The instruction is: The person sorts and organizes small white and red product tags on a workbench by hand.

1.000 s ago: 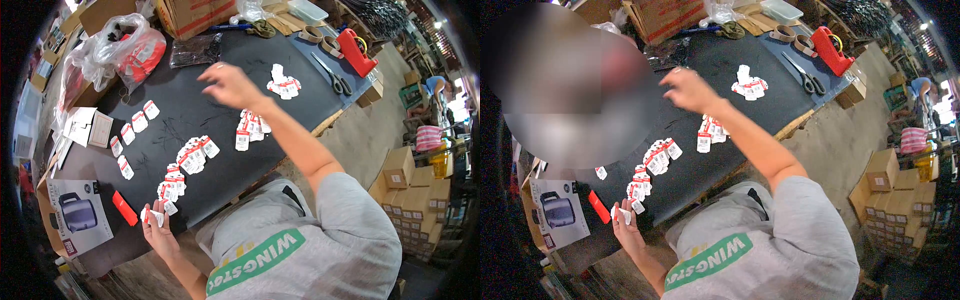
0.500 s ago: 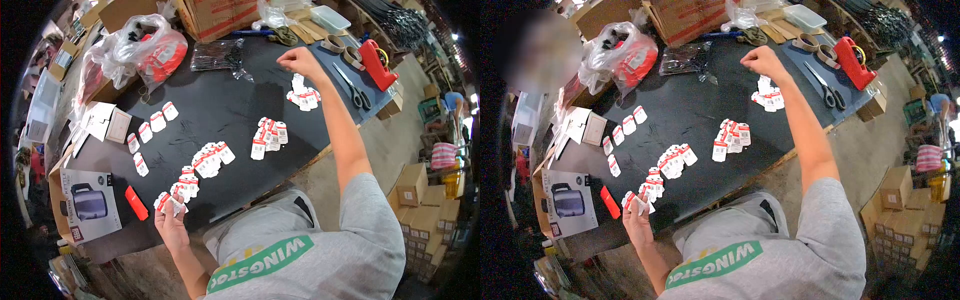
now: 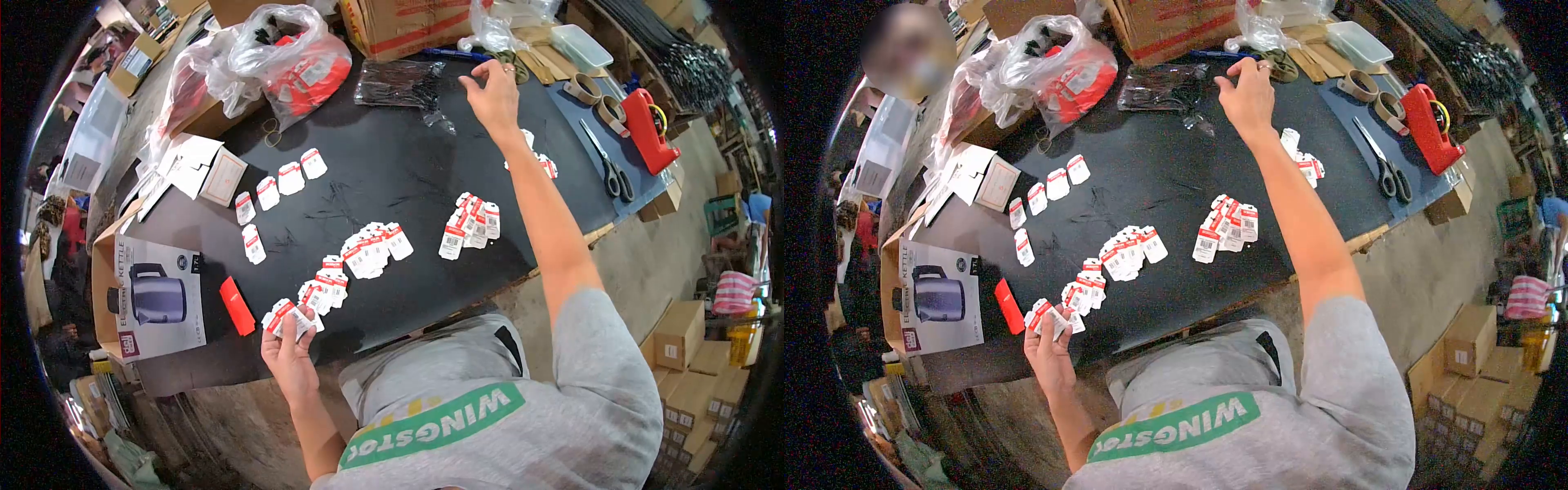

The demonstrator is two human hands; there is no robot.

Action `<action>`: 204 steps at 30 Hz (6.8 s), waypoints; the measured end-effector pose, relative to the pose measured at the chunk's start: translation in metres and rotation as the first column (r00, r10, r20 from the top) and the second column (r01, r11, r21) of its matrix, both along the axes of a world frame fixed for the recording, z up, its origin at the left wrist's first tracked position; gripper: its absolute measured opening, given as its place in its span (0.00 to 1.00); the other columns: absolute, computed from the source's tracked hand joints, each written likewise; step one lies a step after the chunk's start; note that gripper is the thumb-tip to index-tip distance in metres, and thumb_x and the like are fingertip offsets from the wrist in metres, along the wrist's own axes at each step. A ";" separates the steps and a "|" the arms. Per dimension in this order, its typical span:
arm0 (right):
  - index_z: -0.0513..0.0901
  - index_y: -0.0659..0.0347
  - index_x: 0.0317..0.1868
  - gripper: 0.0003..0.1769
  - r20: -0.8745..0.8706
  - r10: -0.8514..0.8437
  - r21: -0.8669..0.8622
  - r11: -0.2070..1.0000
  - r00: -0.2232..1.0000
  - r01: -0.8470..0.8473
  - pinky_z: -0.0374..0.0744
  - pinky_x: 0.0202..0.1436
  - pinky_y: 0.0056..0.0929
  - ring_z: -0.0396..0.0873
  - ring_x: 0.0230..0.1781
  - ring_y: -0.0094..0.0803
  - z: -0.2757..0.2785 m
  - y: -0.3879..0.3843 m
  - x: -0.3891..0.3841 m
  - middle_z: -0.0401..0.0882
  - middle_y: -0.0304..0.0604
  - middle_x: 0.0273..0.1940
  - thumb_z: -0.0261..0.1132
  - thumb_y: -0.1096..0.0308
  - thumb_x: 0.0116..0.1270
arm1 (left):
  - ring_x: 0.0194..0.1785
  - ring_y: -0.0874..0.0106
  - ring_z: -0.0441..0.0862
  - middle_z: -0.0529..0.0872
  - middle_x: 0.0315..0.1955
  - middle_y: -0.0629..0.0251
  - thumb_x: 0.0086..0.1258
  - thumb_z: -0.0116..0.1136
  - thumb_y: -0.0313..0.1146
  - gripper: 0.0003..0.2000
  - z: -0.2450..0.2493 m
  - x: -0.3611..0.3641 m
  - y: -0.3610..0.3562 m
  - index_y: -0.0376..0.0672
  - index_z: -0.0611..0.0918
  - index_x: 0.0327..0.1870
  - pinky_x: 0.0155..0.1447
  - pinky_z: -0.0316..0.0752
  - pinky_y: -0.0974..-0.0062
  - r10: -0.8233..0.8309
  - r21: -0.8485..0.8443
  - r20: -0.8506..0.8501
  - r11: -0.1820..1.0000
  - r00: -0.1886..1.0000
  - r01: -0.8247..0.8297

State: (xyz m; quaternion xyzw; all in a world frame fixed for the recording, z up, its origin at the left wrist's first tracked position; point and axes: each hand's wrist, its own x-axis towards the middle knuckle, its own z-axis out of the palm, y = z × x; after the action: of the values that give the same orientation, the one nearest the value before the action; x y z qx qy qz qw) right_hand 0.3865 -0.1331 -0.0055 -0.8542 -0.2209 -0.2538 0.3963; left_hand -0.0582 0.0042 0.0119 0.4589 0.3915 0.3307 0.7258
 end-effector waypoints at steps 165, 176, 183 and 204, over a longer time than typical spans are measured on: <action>0.85 0.66 0.33 0.12 -0.429 -0.008 -0.235 0.967 0.903 -0.103 0.76 0.34 0.31 0.81 0.28 0.36 0.007 -0.137 -0.129 0.82 0.49 0.27 0.72 0.67 0.51 | 0.53 0.61 0.82 0.81 0.50 0.50 0.73 0.51 0.31 0.14 0.000 0.023 -0.008 0.32 0.74 0.54 0.45 0.83 0.74 -0.172 -0.088 0.148 0.979 0.974 0.186; 0.82 0.67 0.30 0.11 -0.377 0.135 -0.335 0.903 0.916 -0.271 0.76 0.44 0.41 0.80 0.39 0.49 -0.025 -0.051 -0.074 0.80 0.55 0.35 0.72 0.69 0.50 | 0.47 0.62 0.85 0.84 0.46 0.52 0.71 0.53 0.28 0.12 0.006 0.028 -0.016 0.33 0.76 0.52 0.40 0.84 0.77 -0.275 0.002 0.051 0.961 0.960 0.275; 0.79 0.70 0.26 0.06 -0.354 0.197 -0.394 0.856 0.915 -0.336 0.73 0.44 0.48 0.76 0.39 0.56 -0.051 -0.052 -0.061 0.79 0.61 0.31 0.64 0.74 0.53 | 0.50 0.64 0.83 0.83 0.48 0.55 0.70 0.53 0.25 0.14 -0.010 0.028 -0.011 0.33 0.74 0.55 0.47 0.81 0.76 -0.286 -0.034 0.082 0.957 0.955 0.289; 0.74 0.65 0.52 0.21 -0.630 0.748 0.416 0.551 0.207 -0.724 0.66 0.25 0.17 0.69 0.22 0.14 0.045 0.048 -0.272 0.77 0.37 0.27 0.64 0.81 0.57 | 0.43 0.75 0.83 0.82 0.40 0.61 0.67 0.57 0.21 0.09 -0.013 0.032 -0.014 0.34 0.72 0.44 0.44 0.83 0.78 -0.159 0.176 0.124 0.975 0.979 0.136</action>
State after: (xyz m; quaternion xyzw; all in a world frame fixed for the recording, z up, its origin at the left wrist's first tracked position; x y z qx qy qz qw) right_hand 0.1142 -0.0848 0.0391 -0.6584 -0.4082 0.3416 0.5322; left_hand -0.0259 -0.0098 -0.0012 0.5217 0.2764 0.3382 0.7329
